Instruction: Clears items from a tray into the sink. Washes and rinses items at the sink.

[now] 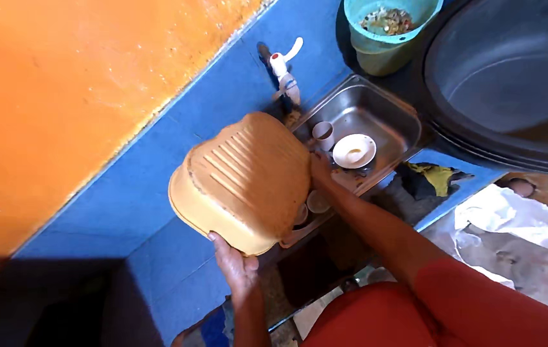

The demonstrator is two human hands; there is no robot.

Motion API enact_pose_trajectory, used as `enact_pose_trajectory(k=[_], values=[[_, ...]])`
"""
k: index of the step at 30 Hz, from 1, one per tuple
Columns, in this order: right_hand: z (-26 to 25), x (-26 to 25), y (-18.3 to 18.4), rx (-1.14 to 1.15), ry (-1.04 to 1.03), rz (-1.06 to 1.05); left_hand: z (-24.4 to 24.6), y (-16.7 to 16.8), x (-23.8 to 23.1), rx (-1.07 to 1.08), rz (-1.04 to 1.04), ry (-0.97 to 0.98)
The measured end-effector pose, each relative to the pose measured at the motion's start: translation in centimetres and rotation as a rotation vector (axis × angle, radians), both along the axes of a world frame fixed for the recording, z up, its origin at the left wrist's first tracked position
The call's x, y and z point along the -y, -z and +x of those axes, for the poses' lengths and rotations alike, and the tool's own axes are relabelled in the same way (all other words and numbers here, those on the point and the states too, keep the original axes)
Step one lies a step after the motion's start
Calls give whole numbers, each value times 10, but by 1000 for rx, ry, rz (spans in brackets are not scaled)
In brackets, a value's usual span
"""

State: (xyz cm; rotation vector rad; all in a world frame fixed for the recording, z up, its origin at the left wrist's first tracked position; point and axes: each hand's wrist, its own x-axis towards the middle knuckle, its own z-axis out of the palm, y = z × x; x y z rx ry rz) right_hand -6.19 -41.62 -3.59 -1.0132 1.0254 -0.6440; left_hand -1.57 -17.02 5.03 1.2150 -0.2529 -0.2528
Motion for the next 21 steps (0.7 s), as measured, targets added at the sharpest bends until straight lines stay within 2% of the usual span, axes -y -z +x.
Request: enact_pose_trajectory(k=[3, 5, 7, 9, 12, 16, 18, 19, 21], values=[[1, 12, 16, 175, -62, 241, 10, 2, -26, 215, 89, 6], [0, 6, 14, 290, -60, 406, 13, 0, -32, 376, 243, -89], [3, -1, 16, 376, -10, 480, 16, 2, -32, 464, 408, -198], [6, -2, 19, 456, 54, 475, 22, 9, -36, 456, 461, -159], [8, 8, 39, 474, 71, 335, 23, 18, -42, 460, 504, -149], [19, 12, 47, 462, 136, 378, 5, 8, -31, 565, 399, -274], [21, 9, 51, 291, 51, 196, -2, -9, -20, 542, 383, -403], [19, 8, 51, 88, -52, 27, -1, -16, -17, 538, 388, -453], [14, 11, 45, -453, -433, -391, 7, -20, -17, 554, 407, -493]])
